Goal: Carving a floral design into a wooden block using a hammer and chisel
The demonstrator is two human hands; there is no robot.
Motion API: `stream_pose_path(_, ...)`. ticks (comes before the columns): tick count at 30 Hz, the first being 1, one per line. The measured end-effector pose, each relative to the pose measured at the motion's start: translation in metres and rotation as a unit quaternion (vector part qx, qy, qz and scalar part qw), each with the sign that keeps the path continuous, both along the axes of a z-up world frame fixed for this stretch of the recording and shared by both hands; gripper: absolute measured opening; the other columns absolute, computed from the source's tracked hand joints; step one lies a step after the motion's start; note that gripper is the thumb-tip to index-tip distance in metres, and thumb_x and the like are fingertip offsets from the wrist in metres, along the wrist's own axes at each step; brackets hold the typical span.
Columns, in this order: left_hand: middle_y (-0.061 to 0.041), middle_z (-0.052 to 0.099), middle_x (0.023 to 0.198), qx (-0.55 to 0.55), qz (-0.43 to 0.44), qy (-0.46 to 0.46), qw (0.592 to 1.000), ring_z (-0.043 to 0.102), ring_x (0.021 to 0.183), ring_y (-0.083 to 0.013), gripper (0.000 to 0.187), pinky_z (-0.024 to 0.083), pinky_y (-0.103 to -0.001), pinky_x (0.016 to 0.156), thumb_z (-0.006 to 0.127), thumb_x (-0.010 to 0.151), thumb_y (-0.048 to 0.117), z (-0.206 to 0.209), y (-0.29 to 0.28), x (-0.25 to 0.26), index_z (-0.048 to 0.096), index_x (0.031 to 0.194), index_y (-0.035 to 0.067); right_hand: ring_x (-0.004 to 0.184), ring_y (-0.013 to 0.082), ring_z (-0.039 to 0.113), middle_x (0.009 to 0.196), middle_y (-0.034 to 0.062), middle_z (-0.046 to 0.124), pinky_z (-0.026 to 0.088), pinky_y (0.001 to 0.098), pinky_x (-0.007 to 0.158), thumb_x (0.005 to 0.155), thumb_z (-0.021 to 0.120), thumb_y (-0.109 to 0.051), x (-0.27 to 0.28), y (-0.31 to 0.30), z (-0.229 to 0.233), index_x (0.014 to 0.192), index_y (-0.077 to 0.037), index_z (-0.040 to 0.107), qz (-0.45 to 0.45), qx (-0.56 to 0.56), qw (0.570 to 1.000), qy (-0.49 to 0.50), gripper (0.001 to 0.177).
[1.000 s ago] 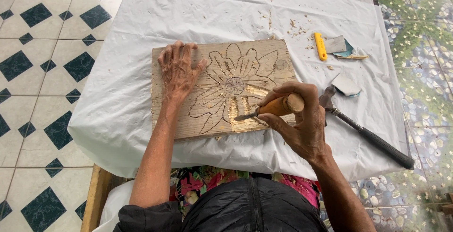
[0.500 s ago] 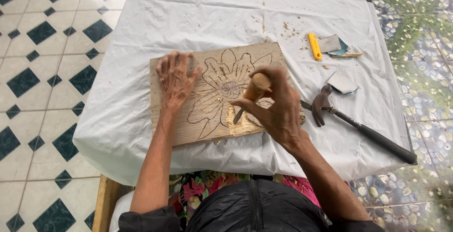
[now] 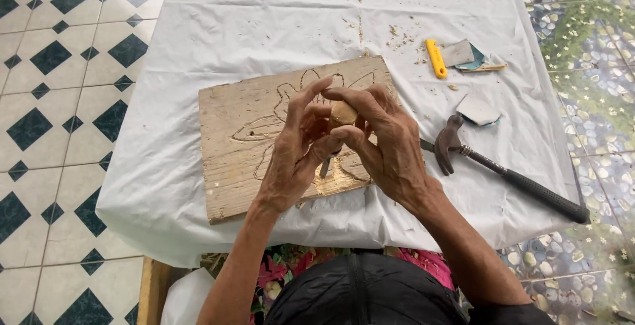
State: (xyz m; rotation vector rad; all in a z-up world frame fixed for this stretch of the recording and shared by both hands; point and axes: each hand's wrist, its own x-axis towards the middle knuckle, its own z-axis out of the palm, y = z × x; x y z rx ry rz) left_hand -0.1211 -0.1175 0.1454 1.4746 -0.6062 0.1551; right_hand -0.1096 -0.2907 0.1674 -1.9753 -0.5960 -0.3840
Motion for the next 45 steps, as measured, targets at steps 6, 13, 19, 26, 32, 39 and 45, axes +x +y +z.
stream_pose_path(6,-0.01,0.055,0.111,0.046,0.114,0.003,0.992,0.066,0.108,-0.0294,0.046,0.059,-0.049,0.1,0.063,0.1,0.027,-0.01,0.011,0.007,0.054,0.14,0.007,0.08,0.0252,0.063,0.103,0.0118,0.059,0.056,0.0402,0.071,0.094,0.076,-0.02,-0.002,-0.061,-0.037,0.14,-0.013,0.066,-0.072,-0.068,0.994,-0.041,0.047)
stream_pose_path(13,-0.012,0.055,0.113,-0.149,0.065,0.047,0.985,0.065,0.089,-0.0245,0.043,0.068,-0.037,0.077,0.068,0.094,0.002,-0.017,0.001,0.018,0.037,0.123,0.01,0.103,0.0329,0.063,0.131,0.0238,0.058,0.056,0.0458,0.085,0.098,0.071,-0.017,-0.021,-0.213,-0.115,0.142,-0.004,0.062,-0.237,-0.277,0.93,0.055,0.047)
stream_pose_path(19,-0.01,0.059,0.083,-0.172,0.147,-0.026,0.974,0.048,0.052,-0.012,0.029,0.043,-0.021,0.041,0.056,0.098,0.001,-0.011,-0.019,0.022,0.037,0.114,0.015,0.123,0.0338,0.055,0.136,0.0152,0.06,0.045,0.0515,0.099,0.098,0.064,-0.043,-0.032,-0.257,-0.157,0.137,-0.012,0.068,-0.27,-0.346,0.895,0.077,0.05)
stream_pose_path(26,0.002,0.04,0.073,-0.187,0.204,-0.058,0.959,0.036,0.049,-0.006,0.021,0.036,-0.02,0.04,0.056,0.102,0.009,-0.009,-0.026,0.026,0.048,0.119,0.016,0.117,0.0329,0.056,0.13,0.0072,0.062,0.049,0.0475,0.095,0.096,0.07,-0.047,-0.032,-0.252,-0.167,0.136,-0.019,0.071,-0.307,-0.383,0.871,-0.013,0.049)
stream_pose_path(32,0.003,0.039,0.075,-0.201,0.209,-0.063,0.955,0.035,0.055,-0.005,0.021,0.038,-0.02,0.044,0.056,0.104,0.01,-0.011,-0.029,0.025,0.051,0.124,0.016,0.12,0.0328,0.057,0.13,0.0064,0.063,0.048,0.0484,0.098,0.098,0.07,-0.048,-0.032,-0.249,-0.165,0.135,-0.02,0.073,-0.313,-0.378,0.871,-0.022,0.047)
stream_pose_path(39,0.001,0.043,0.089,-0.19,0.214,-0.072,0.955,0.041,0.061,-0.0045,0.021,0.042,-0.02,0.047,0.056,0.105,0.014,-0.01,-0.036,0.022,0.05,0.126,0.017,0.12,0.0312,0.058,0.129,0.0048,0.064,0.047,0.0469,0.1,0.098,0.071,-0.046,-0.032,-0.25,-0.167,0.134,-0.021,0.074,-0.311,-0.377,0.872,-0.031,0.044)
stream_pose_path(45,-0.001,0.048,0.1,-0.187,0.223,-0.074,0.954,0.043,0.061,-0.0052,0.022,0.044,-0.02,0.047,0.058,0.105,0.016,-0.011,-0.037,0.021,0.05,0.125,0.016,0.12,0.0314,0.057,0.129,0.005,0.064,0.047,0.0468,0.1,0.098,0.071,-0.045,-0.031,-0.252,-0.169,0.134,-0.021,0.074,-0.311,-0.376,0.873,-0.03,0.043)
